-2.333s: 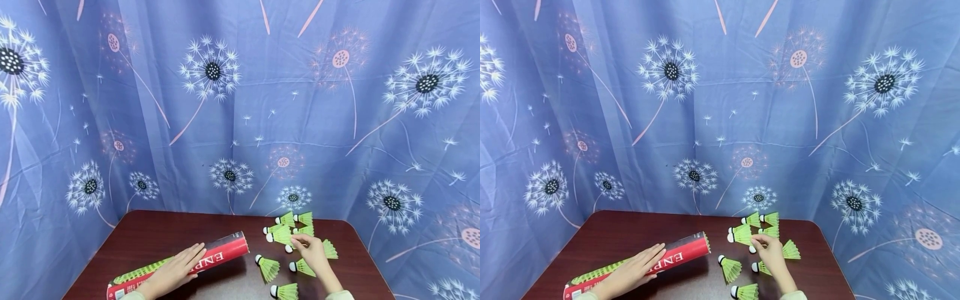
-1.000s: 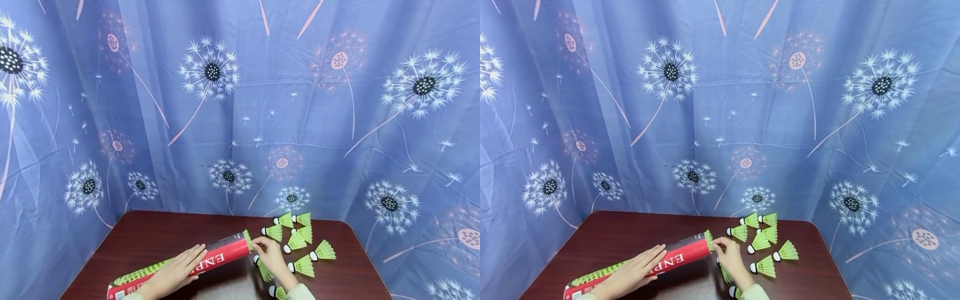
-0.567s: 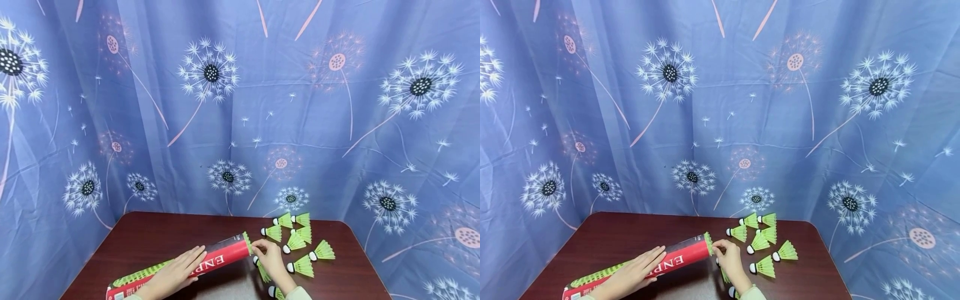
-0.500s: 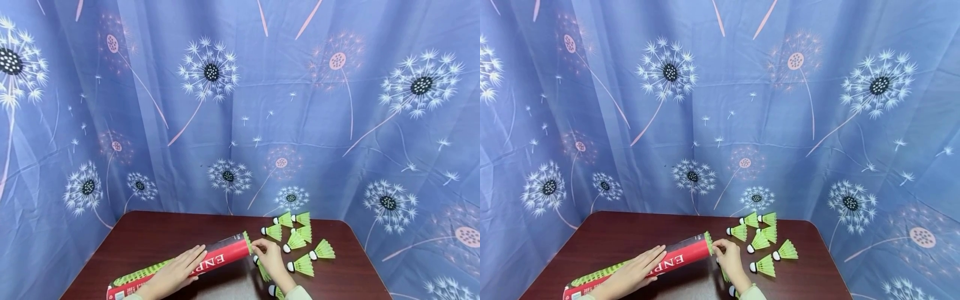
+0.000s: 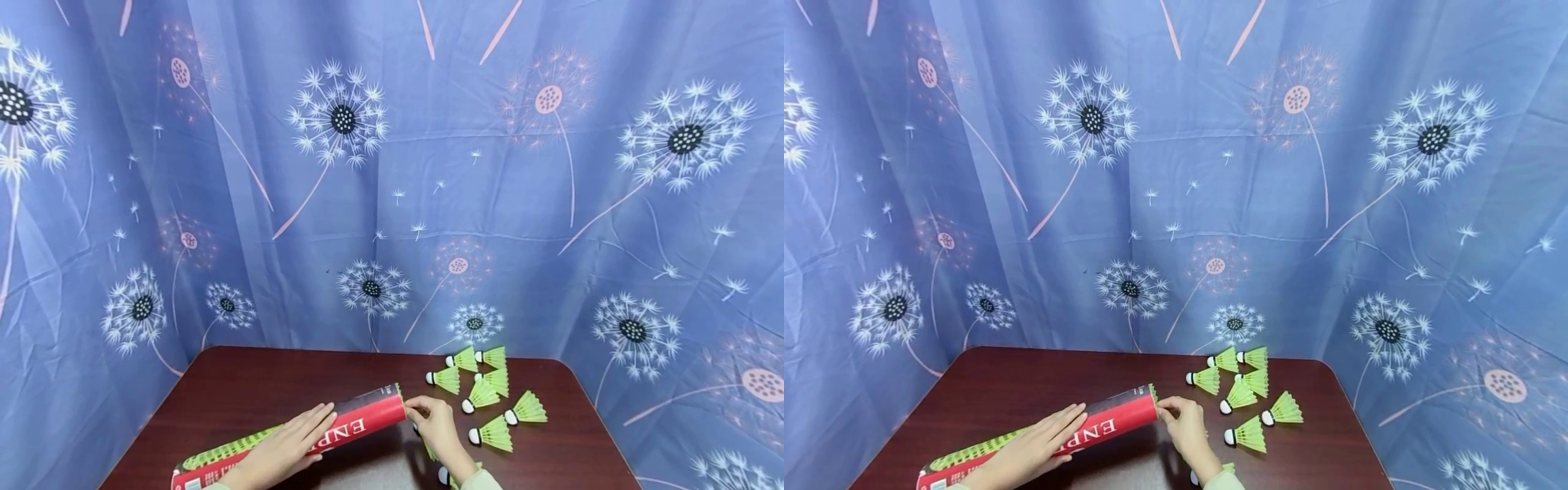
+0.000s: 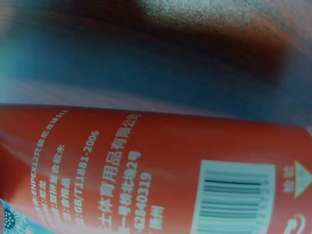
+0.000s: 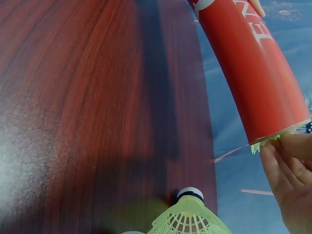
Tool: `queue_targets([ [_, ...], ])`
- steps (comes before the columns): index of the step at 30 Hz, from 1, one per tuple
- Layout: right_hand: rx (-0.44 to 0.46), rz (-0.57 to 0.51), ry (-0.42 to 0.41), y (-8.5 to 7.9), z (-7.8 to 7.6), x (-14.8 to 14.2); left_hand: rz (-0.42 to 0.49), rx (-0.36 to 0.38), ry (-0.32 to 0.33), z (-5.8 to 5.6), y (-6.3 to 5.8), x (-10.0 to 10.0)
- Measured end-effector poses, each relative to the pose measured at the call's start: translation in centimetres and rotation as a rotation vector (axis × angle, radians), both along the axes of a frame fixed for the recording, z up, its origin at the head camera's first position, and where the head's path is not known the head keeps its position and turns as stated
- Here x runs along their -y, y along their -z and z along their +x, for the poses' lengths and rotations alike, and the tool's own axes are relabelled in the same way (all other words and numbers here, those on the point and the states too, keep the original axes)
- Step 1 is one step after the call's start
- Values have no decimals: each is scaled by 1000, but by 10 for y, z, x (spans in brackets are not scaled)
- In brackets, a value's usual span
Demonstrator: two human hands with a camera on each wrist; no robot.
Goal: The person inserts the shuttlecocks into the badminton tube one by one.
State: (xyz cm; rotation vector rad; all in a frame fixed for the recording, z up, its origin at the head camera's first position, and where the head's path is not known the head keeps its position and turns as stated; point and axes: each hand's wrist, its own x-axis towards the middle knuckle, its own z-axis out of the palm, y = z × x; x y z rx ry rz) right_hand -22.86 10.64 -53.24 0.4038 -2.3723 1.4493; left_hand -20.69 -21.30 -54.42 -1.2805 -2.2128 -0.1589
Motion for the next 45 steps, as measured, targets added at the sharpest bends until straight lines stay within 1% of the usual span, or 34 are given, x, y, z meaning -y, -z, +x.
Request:
queue_targets([
  [6,-57,32,0,2,0,1,4,4,5,1,0,0],
  [11,-119,50,-56,-2,3,-2,5,8,10,0,1,1],
  [14,-120,56,-90,-5,5,-5,9,9,11,-1,2,1],
  [17,-109,67,-107,-6,5,-7,12,6,12,-2,3,2],
  [23,-138,65,-114,-2,2,-17,10,12,8,-2,4,2],
  [25,-127,58,-109,-2,2,-22,13,15,10,-2,4,2],
  [27,-106,52,-96,-2,2,-27,14,15,7,-2,4,2],
  [30,-59,39,-52,-4,3,-36,9,14,0,-2,5,3],
  [33,-50,21,10,-5,5,-47,0,15,-11,-2,6,3],
  [35,-64,19,51,-4,6,-55,-2,16,-15,-2,7,4],
  [37,-74,26,90,-4,8,-65,1,19,-13,-2,8,5],
  [39,-64,41,125,-3,9,-75,5,20,-7,-2,8,5],
  [41,-37,49,150,-4,11,-85,10,19,1,-2,9,6],
  [45,24,48,185,-5,15,-103,9,18,-4,-2,8,6],
])
